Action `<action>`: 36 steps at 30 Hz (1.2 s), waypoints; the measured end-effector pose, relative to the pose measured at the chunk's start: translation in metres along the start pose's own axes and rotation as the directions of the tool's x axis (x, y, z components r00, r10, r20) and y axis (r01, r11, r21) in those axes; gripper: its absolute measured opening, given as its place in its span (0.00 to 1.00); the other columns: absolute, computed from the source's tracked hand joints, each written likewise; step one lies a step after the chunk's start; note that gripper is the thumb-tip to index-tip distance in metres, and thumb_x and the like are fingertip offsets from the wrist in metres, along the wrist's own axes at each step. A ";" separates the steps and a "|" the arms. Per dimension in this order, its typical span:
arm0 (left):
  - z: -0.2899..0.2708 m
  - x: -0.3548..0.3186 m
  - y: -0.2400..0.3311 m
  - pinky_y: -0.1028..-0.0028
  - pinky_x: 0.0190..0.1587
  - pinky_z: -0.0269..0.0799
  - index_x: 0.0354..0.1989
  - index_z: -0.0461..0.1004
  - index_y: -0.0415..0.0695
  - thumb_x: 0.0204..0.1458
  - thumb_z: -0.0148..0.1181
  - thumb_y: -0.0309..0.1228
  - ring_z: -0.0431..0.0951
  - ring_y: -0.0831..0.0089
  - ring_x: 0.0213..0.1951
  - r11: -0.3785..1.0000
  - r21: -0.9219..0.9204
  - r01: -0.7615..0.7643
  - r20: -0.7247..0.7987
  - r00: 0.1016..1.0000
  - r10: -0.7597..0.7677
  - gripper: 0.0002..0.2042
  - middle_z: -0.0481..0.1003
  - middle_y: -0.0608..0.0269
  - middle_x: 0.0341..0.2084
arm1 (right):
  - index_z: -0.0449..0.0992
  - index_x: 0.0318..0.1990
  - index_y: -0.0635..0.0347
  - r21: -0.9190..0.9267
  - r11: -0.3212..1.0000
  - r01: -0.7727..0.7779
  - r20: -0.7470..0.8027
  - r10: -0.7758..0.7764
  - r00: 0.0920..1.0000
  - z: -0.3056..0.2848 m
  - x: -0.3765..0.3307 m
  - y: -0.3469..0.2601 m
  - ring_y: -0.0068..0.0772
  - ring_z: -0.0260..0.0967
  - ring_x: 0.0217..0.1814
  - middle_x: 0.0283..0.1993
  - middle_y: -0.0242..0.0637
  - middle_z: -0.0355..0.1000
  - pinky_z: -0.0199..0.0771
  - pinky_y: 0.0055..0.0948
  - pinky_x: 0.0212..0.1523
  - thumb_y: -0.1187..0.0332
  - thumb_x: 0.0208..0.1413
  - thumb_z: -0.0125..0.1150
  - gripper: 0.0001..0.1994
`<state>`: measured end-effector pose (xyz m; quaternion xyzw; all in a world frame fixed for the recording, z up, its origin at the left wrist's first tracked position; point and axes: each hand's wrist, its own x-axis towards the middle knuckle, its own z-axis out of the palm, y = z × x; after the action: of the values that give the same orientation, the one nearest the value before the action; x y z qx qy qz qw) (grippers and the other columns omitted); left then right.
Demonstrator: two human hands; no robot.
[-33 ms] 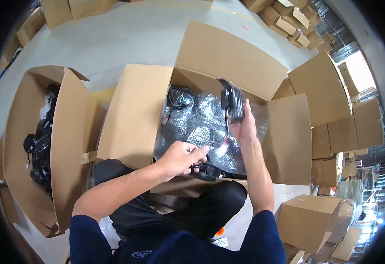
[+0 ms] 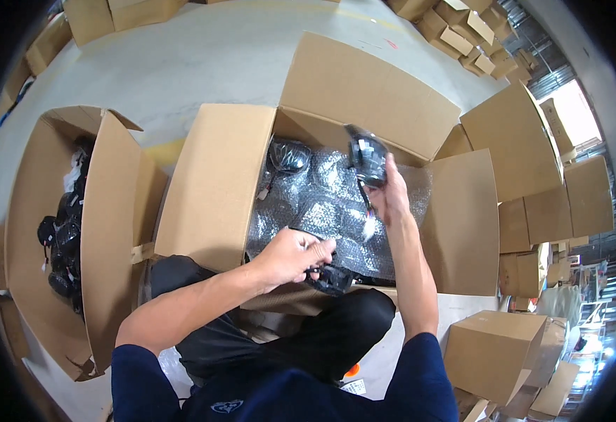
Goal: The person packs plastic-wrapped components into cardboard boxes by hand, adding bubble wrap for shipping.
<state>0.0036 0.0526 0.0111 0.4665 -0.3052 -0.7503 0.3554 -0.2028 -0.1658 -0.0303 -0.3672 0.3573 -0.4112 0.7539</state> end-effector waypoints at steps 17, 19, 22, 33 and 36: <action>0.012 0.003 -0.006 0.69 0.36 0.72 0.37 0.81 0.36 0.60 0.65 0.32 0.78 0.65 0.35 0.686 0.525 -0.505 0.085 0.832 0.548 0.10 0.78 0.52 0.30 | 0.80 0.35 0.70 -0.994 0.090 0.065 -0.010 -0.654 0.756 -0.095 0.093 0.129 0.38 0.75 0.34 0.30 0.46 0.77 0.74 0.40 0.40 0.49 0.56 0.68 0.25; 0.022 0.005 -0.007 0.69 0.38 0.73 0.37 0.81 0.36 0.59 0.66 0.31 0.78 0.64 0.35 0.670 0.480 -0.567 0.107 0.795 0.597 0.09 0.77 0.51 0.33 | 0.80 0.35 0.70 -0.997 0.007 0.077 0.046 -0.744 0.667 -0.096 0.077 0.114 0.36 0.75 0.35 0.31 0.44 0.77 0.74 0.38 0.39 0.48 0.59 0.65 0.25; 0.016 -0.003 -0.009 0.67 0.43 0.76 0.39 0.81 0.34 0.58 0.66 0.27 0.80 0.59 0.38 0.653 0.473 -0.592 0.086 0.768 0.635 0.08 0.77 0.49 0.40 | 0.80 0.43 0.63 -0.626 0.724 -0.290 0.021 0.388 0.921 -0.045 0.009 0.087 0.34 0.75 0.46 0.44 0.42 0.79 0.75 0.37 0.51 0.37 0.67 0.46 0.33; 0.044 0.006 -0.021 0.64 0.42 0.75 0.39 0.81 0.35 0.60 0.63 0.30 0.80 0.55 0.37 0.631 0.346 -0.695 0.286 0.718 0.634 0.09 0.78 0.50 0.37 | 0.66 0.65 0.61 0.088 0.880 -0.467 0.410 0.396 0.822 -0.022 -0.082 0.062 0.52 0.69 0.66 0.64 0.49 0.69 0.70 0.54 0.67 0.47 0.59 0.66 0.34; 0.042 0.008 -0.021 0.64 0.41 0.75 0.39 0.81 0.34 0.61 0.63 0.31 0.80 0.56 0.37 0.705 0.339 -0.623 0.274 0.783 0.559 0.10 0.79 0.51 0.34 | 0.66 0.65 0.63 0.119 0.941 -0.318 0.367 0.256 0.894 -0.013 -0.084 0.054 0.50 0.69 0.65 0.64 0.46 0.70 0.68 0.51 0.68 0.49 0.61 0.65 0.33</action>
<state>-0.0425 0.0630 0.0059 0.3497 -0.6154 -0.5472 0.4467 -0.2289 -0.0739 -0.0625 -0.3086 0.2318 -0.2540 0.8869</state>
